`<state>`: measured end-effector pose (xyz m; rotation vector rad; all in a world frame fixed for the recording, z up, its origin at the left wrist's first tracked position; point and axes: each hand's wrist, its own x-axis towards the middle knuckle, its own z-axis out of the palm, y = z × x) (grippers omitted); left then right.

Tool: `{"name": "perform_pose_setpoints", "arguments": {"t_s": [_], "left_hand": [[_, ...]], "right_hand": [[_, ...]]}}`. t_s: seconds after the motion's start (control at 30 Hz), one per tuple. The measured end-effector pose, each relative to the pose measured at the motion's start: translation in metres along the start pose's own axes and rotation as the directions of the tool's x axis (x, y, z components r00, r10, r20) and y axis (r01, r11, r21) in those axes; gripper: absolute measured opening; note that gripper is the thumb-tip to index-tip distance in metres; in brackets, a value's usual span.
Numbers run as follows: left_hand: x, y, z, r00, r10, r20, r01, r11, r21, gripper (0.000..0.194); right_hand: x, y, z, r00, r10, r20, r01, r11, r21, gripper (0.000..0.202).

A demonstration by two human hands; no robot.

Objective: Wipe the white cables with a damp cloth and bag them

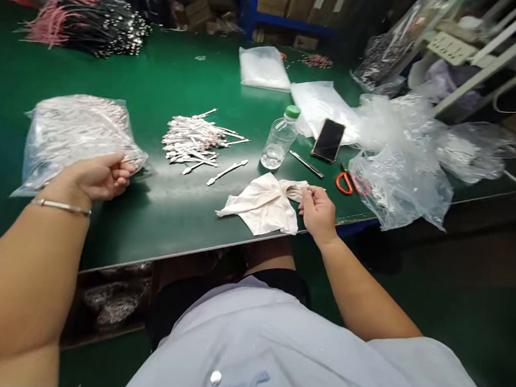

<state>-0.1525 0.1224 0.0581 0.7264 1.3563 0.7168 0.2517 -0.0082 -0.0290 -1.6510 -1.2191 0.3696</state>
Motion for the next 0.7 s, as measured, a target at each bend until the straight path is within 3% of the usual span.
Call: {"name": "perform_pose_setpoints", "arguments": {"t_s": [0.1, 0.27, 0.43, 0.53, 0.63, 0.67, 0.7], "left_hand": [[-0.005, -0.012, 0.011, 0.991, 0.117, -0.062, -0.094, 0.950, 0.299, 0.030], [-0.014, -0.034, 0.021, 0.920, 0.390, -0.023, -0.282, 0.703, 0.652, 0.020], [-0.015, -0.038, 0.031, 0.836, 0.549, -0.009, -0.274, 0.431, 0.860, 0.024], [-0.016, -0.038, 0.034, 0.801, 0.599, -0.003, -0.246, 0.333, 0.910, 0.025], [-0.008, -0.042, 0.027, 0.823, 0.567, -0.043, -0.173, 0.321, 0.931, 0.026], [-0.001, -0.045, 0.022, 0.858, 0.505, -0.088, -0.099, 0.331, 0.938, 0.030], [0.009, -0.049, 0.016, 0.922, 0.372, -0.112, -0.019, 0.331, 0.943, 0.038]], "right_hand": [[0.000, -0.002, 0.002, 0.997, 0.012, -0.071, -0.012, 1.000, 0.009, 0.033], [-0.002, -0.004, 0.002, 0.988, 0.069, -0.141, -0.055, 0.994, 0.097, 0.039], [-0.005, -0.009, -0.005, 0.984, 0.162, -0.071, -0.139, 0.957, 0.254, 0.047], [-0.005, -0.010, -0.027, 0.977, 0.213, -0.003, -0.201, 0.927, 0.317, 0.045], [0.000, -0.007, -0.065, 0.965, 0.260, -0.033, -0.234, 0.911, 0.340, 0.037], [0.003, -0.006, -0.079, 0.960, 0.273, -0.064, -0.235, 0.909, 0.344, 0.035], [0.007, -0.003, -0.094, 0.954, 0.283, -0.099, -0.233, 0.908, 0.348, 0.035]]}}
